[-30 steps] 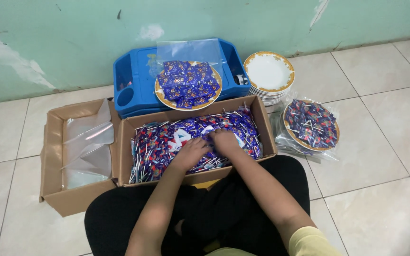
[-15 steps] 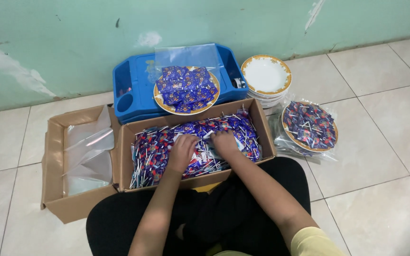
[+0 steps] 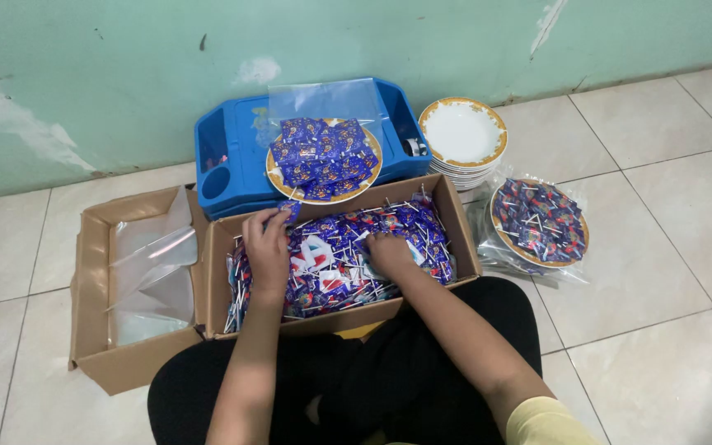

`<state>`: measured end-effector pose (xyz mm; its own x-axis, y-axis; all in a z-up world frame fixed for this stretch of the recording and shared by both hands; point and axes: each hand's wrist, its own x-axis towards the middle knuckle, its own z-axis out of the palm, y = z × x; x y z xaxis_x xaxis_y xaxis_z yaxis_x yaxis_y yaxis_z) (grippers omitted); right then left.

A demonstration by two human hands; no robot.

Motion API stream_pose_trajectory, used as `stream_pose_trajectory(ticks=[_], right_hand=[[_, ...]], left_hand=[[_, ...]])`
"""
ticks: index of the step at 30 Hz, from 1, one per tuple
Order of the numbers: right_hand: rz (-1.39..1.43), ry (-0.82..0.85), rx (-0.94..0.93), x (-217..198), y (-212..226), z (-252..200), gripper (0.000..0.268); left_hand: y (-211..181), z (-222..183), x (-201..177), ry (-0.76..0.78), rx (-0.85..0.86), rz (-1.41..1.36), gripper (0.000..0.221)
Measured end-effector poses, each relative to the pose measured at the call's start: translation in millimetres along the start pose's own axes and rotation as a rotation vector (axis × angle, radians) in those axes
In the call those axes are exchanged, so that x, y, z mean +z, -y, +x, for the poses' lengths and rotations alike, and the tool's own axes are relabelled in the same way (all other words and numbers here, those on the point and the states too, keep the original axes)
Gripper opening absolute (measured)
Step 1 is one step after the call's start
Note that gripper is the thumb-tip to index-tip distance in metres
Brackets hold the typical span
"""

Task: Arranging small blue packets on a plate and then placing the plate into a plastic bag

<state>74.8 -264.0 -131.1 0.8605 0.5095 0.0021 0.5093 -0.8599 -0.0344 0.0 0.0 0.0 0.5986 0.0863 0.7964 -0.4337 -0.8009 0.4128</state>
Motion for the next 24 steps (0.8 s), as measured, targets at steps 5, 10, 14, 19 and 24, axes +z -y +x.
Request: stream_pose_trajectory(ticks=[5, 10, 14, 19, 24], right_hand=[[-0.039, 0.019, 0.017, 4.9, -1.3, 0.9, 0.04], [-0.038, 0.033, 0.028, 1.5, -0.9, 0.4, 0.041], [-0.002, 0.061, 0.03, -7.9, 1.7, -0.9, 0.042], [0.037, 0.071, 0.044, -10.1, 1.8, -1.1, 0.042], [-0.012, 0.111, 0.048, -8.9, 1.3, 0.5, 0.048]], left_hand=[[-0.8, 21.9, 13.6, 0.039, -0.016, -0.012, 0.032], [-2.0, 27.8, 16.0, 0.029, 0.016, 0.026, 0.034], [1.5, 27.1, 15.7, 0.015, 0.026, 0.025, 0.032], [5.5, 24.6, 28.2, 0.028, 0.027, 0.035, 0.026], [14.6, 26.0, 42.1, 0.081, -0.02, 0.003, 0.017]])
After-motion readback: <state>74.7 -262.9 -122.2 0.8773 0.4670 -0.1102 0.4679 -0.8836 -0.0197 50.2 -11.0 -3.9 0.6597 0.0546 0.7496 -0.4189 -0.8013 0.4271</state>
